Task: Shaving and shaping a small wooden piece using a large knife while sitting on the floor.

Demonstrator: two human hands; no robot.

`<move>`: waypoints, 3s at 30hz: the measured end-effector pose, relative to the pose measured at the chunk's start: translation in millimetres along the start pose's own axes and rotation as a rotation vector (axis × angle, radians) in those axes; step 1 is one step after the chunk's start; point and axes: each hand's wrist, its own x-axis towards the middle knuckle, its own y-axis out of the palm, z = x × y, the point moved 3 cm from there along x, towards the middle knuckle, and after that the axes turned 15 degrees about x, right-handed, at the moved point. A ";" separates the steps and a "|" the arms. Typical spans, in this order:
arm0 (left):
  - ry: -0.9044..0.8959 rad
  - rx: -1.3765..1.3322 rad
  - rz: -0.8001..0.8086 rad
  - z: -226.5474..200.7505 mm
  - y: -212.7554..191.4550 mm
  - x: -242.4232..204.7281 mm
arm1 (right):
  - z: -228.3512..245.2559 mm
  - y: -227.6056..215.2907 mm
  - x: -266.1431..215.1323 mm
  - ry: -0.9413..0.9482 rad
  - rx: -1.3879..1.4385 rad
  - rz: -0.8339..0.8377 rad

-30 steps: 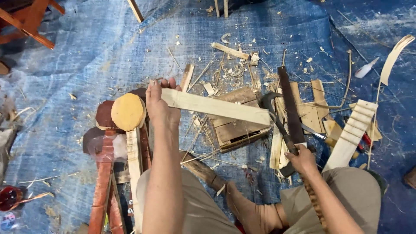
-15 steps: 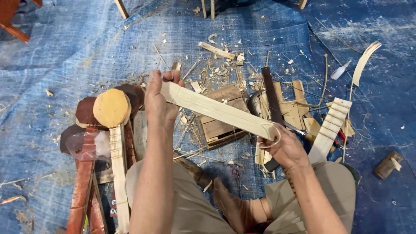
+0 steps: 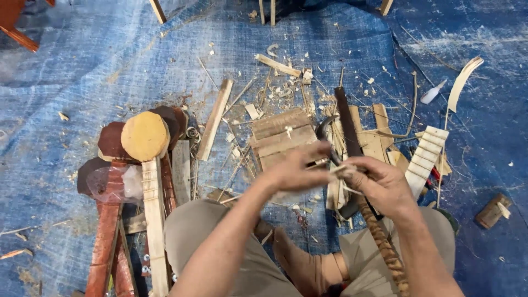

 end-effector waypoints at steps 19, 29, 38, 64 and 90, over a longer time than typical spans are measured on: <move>-0.034 -0.263 -0.161 20.5 31.9 24.6 | -12.3 49.0 -22.0 -0.207 -0.096 -0.039; -0.010 0.021 -0.201 17.2 36.5 25.5 | -37.3 49.1 -20.8 0.138 0.117 -0.112; 0.363 0.378 -0.383 9.9 22.3 17.6 | -57.0 51.4 -30.1 0.132 0.193 -0.109; 0.416 0.428 -0.328 46.9 -11.4 47.9 | -21.6 84.1 0.9 -0.163 0.306 -0.111; -0.480 1.084 -0.991 422.0 -53.9 224.1 | -48.9 57.5 -72.3 0.317 0.231 -0.176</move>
